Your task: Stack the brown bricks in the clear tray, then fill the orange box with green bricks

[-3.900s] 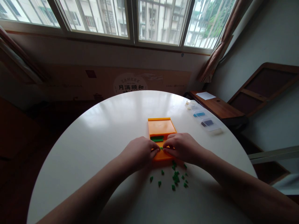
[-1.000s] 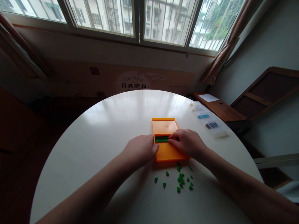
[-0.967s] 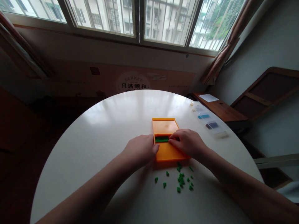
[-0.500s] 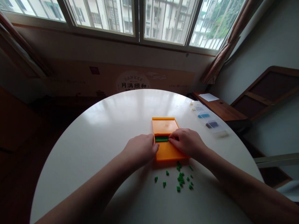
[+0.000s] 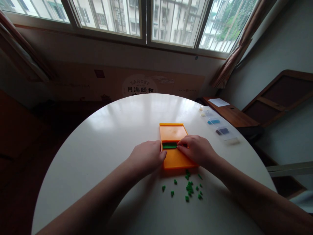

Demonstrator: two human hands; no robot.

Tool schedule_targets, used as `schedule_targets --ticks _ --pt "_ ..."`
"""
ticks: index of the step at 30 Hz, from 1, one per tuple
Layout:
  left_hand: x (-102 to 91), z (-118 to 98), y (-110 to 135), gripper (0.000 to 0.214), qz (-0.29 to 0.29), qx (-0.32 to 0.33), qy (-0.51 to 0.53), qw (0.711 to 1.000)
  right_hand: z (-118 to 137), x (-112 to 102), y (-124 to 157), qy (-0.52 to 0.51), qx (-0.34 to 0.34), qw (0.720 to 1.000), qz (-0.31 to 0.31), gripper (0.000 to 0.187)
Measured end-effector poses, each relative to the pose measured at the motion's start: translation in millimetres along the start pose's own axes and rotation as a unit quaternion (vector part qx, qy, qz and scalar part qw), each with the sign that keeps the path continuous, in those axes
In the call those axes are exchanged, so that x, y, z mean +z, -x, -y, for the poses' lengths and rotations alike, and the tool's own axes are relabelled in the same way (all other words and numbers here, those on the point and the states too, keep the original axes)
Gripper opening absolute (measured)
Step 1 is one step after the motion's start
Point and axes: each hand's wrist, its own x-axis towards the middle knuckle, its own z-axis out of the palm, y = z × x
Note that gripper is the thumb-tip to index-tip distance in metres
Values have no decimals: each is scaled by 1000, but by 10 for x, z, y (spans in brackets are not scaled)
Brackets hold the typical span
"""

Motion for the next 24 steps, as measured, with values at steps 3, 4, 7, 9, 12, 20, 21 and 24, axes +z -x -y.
schedule_targets --ticks 3,4,7,9,12,20,21,24 --pt "-3 -7 5 34 5 -6 1 1000 -15 5 6 -2 -3 1000 -3 17" --pt "-8 -12 6 33 7 -8 0 1000 -20 -1 11 -3 -5 1000 -7 16" --pt "-56 -26 9 39 11 -14 3 1000 -38 -50 42 -19 -16 999 -42 15" --pt "-120 -24 17 46 10 -22 14 1000 -57 -107 74 -41 -24 996 -80 15" --pt "-239 4 57 48 14 -12 16 1000 -100 -208 132 -80 -42 988 -124 15" --pt "-309 48 244 40 188 90 -54 976 -164 -409 240 -139 -83 982 -98 19" --pt "-297 38 254 40 197 94 -59 974 -158 -425 247 -143 -91 981 -91 18" --pt "-269 0 262 42 212 98 -71 970 -142 -452 270 -153 -135 978 -45 15"
